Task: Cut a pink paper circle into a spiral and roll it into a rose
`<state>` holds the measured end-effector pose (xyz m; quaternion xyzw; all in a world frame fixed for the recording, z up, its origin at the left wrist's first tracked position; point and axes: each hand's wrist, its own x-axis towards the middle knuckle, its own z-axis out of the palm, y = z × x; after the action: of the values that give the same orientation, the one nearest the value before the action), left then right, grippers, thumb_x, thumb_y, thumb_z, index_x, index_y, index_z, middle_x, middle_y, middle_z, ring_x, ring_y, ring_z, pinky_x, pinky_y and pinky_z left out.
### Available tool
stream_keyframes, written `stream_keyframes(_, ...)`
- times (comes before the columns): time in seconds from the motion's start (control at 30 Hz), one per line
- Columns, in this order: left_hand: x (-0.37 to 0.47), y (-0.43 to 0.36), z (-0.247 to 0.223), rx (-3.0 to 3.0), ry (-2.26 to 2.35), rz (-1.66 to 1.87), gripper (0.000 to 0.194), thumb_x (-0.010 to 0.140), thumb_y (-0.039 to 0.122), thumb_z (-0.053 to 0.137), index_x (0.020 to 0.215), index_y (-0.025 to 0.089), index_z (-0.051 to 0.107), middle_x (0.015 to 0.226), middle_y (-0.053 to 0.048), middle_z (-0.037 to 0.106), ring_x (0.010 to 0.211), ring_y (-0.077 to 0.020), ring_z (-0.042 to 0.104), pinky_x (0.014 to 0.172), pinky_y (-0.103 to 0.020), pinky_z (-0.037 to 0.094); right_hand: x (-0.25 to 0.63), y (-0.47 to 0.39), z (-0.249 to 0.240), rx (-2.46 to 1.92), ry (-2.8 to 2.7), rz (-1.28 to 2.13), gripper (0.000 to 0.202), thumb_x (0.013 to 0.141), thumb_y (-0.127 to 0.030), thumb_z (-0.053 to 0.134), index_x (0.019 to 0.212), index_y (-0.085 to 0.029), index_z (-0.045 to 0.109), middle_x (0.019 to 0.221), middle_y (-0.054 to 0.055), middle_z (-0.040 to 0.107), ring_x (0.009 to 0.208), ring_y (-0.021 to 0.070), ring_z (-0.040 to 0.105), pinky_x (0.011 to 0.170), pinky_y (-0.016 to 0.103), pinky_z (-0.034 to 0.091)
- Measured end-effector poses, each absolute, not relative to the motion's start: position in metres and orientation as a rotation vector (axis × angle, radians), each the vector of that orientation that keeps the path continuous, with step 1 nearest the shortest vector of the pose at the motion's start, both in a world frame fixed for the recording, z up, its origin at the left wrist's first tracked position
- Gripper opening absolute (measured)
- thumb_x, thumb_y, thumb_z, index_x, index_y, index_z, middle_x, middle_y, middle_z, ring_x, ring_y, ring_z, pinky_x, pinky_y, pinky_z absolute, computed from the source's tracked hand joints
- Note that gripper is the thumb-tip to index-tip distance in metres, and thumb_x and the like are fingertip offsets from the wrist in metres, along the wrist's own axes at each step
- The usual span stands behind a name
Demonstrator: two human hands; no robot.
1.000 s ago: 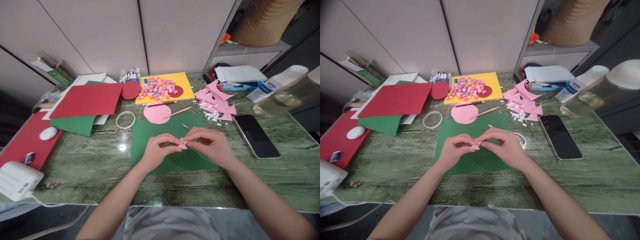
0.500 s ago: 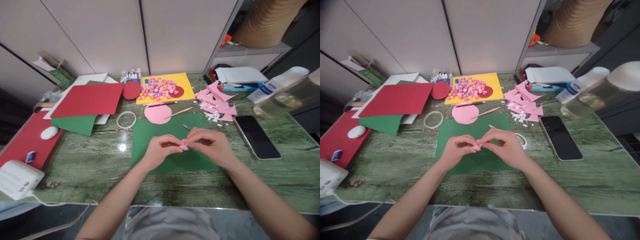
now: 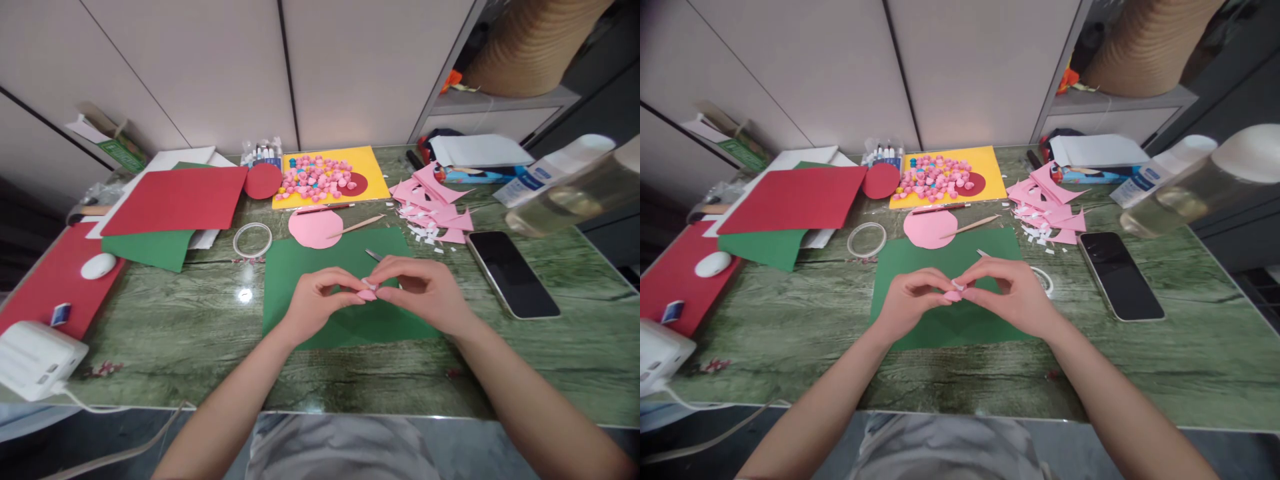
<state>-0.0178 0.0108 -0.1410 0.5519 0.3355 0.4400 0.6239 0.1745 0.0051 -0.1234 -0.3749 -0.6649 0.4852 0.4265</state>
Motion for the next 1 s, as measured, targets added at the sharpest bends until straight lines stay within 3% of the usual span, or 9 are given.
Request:
stream_keyframes(0.47, -0.0196, 0.0087, -0.1441, 1.519, 0.823, 1.021, 0.009, 0.071, 0.023, 0.073, 0.080, 0.024, 0.074, 0.083, -0.002, 0.073, 0.079, -0.0132, 0.065, 0.076, -0.026, 0.051, 0.1756, 0.0064, -0.1249, -1.173, -1.823, 1.038, 0.010, 0.081, -0.031, 0.065, 0.080, -0.022, 0.071, 0.077, 0.001, 0.070, 0.070, 0.0159, 0.062, 0.063, 0.028, 0.045)
stream_keyframes(0.77, -0.0194, 0.0094, -0.1446, 1.488, 0.827, 0.975, 0.010, 0.071, 0.026, 0.073, 0.080, 0.022, 0.074, 0.082, -0.004, 0.072, 0.078, -0.0144, 0.065, 0.075, -0.027, 0.051, 0.1765, 0.0082, -0.1298, -1.087, -2.101, 0.728, 0.013, 0.091, -0.024, 0.051, 0.081, -0.022, 0.058, 0.080, 0.002, 0.064, 0.077, 0.0158, 0.059, 0.073, 0.029, 0.044)
stream_keyframes(1.0, -0.0181, 0.0089, -0.1432, 1.545, 0.817, 0.885, 0.010, 0.073, 0.027, 0.071, 0.082, 0.022, 0.074, 0.086, -0.005, 0.073, 0.082, -0.0159, 0.066, 0.080, -0.029, 0.051, 0.1709, 0.0058, -0.1272, -1.118, -2.132, 0.640, 0.016, 0.092, -0.020, 0.045, 0.078, -0.022, 0.053, 0.075, 0.001, 0.060, 0.073, 0.0161, 0.056, 0.070, 0.030, 0.043)
